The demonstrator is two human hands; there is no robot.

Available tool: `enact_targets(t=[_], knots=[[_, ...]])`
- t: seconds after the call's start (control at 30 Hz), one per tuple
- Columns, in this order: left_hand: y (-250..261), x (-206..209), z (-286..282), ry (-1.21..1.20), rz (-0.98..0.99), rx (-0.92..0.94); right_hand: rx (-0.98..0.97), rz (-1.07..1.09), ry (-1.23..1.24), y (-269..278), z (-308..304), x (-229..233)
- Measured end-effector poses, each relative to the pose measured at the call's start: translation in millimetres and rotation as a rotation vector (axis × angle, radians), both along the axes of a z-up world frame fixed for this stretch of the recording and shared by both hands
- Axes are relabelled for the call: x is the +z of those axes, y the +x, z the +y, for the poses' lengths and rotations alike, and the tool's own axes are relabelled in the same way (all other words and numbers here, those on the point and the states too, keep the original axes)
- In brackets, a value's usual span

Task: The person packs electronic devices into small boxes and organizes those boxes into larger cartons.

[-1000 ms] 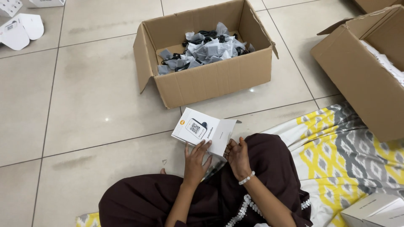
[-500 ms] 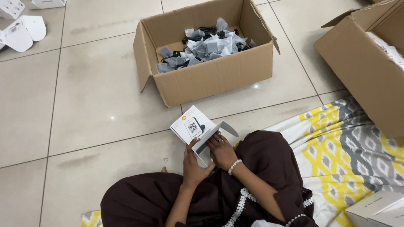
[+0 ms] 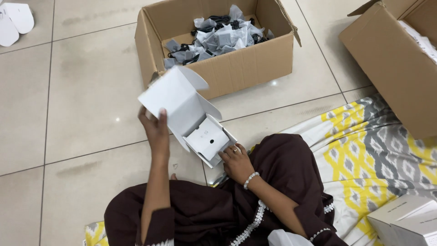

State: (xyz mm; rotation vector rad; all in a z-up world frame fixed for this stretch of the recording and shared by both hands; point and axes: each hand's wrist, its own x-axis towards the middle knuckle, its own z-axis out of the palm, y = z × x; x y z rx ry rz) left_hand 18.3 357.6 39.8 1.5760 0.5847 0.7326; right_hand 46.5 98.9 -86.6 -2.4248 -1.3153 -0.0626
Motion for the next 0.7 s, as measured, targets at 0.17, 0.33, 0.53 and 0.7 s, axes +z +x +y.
enact_targets(t=[0.17, 0.33, 0.53, 0.7], knots=[[18.4, -27.5, 14.2, 0.33, -0.026, 0.362, 0.015, -0.001, 0.023, -2.8, -5.7, -3.7], [-16.5, -83.9, -78.0, 0.917, 0.399, -0.237, -0.004, 0.04, 0.075, -8.5, -7.2, 6.1], [-15.3, -213.3, -94.5, 1.205, 0.752, -0.469, 0.01, 0.047, 0.095, -9.2, -8.0, 7.5], [20.1, -207.2, -107.5, 1.306, 1.294, -0.541, -0.006, 0.04, 0.139, -10.2, -9.7, 5.4]])
